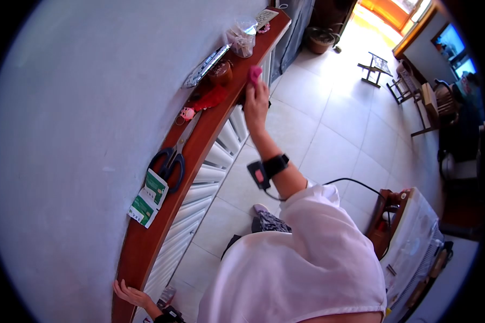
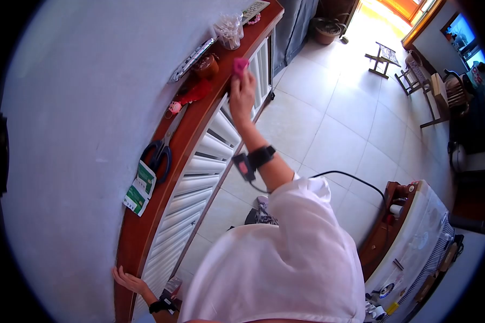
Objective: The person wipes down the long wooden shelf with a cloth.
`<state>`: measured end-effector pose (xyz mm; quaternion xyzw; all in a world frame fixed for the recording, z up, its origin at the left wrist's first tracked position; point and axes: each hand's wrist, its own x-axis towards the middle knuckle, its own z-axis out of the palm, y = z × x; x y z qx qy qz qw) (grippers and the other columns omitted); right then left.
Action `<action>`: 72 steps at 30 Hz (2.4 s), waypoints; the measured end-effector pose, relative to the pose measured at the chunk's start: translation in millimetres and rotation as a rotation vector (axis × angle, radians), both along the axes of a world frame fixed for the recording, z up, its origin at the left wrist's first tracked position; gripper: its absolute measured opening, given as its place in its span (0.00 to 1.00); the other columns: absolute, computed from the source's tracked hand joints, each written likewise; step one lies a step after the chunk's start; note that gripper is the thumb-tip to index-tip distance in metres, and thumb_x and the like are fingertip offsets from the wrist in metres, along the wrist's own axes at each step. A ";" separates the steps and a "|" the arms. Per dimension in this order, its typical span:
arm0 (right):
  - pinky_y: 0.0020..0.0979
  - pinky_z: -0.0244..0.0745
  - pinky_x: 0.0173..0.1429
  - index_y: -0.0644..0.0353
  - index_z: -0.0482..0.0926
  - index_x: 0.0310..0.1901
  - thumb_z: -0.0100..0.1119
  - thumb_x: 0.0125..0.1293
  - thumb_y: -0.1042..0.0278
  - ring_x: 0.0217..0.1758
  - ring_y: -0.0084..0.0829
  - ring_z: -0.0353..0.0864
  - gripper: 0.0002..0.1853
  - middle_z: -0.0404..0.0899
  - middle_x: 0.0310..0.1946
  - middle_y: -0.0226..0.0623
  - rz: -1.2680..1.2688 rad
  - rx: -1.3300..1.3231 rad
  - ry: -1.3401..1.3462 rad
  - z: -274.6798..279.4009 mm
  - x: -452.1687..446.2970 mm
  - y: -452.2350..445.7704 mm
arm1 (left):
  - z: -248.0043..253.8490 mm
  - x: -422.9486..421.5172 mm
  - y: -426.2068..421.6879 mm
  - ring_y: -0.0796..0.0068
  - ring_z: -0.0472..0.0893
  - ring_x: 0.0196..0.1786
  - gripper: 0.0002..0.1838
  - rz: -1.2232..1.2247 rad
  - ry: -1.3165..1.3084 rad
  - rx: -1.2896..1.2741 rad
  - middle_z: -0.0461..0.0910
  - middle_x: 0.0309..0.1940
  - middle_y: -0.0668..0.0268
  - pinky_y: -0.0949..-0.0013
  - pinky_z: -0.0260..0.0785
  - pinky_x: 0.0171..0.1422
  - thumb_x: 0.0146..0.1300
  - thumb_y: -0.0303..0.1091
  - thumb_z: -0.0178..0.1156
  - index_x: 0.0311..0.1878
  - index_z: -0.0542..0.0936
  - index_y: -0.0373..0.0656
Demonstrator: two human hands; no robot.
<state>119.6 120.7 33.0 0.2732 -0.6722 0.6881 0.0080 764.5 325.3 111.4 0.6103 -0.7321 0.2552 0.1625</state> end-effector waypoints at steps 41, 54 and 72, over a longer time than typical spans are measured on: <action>0.38 0.61 0.70 0.59 0.65 0.69 0.52 0.70 0.64 0.70 0.49 0.64 0.26 0.63 0.67 0.47 0.152 0.056 -0.032 11.0 -53.7 -1.9 | 37.7 -488.6 -156.3 0.53 0.67 0.68 0.22 -0.764 0.029 -0.017 0.72 0.63 0.54 0.52 0.60 0.71 0.64 0.29 0.58 0.62 0.74 0.38; 0.37 0.64 0.68 0.60 0.64 0.69 0.51 0.71 0.68 0.68 0.49 0.65 0.26 0.61 0.67 0.49 0.149 -0.002 -0.066 7.0 -132.9 -35.9 | 8.6 -514.8 -185.1 0.67 0.73 0.55 0.19 -0.529 -0.260 -0.047 0.78 0.51 0.68 0.61 0.64 0.59 0.65 0.44 0.63 0.58 0.81 0.51; 0.33 0.65 0.64 0.54 0.69 0.68 0.53 0.71 0.66 0.62 0.44 0.70 0.24 0.67 0.61 0.48 0.158 -0.056 -0.014 11.2 -230.7 -66.2 | 10.4 -519.7 -185.6 0.64 0.74 0.53 0.17 -0.581 -0.190 -0.099 0.77 0.52 0.65 0.59 0.67 0.57 0.58 0.40 0.70 0.50 0.80 0.53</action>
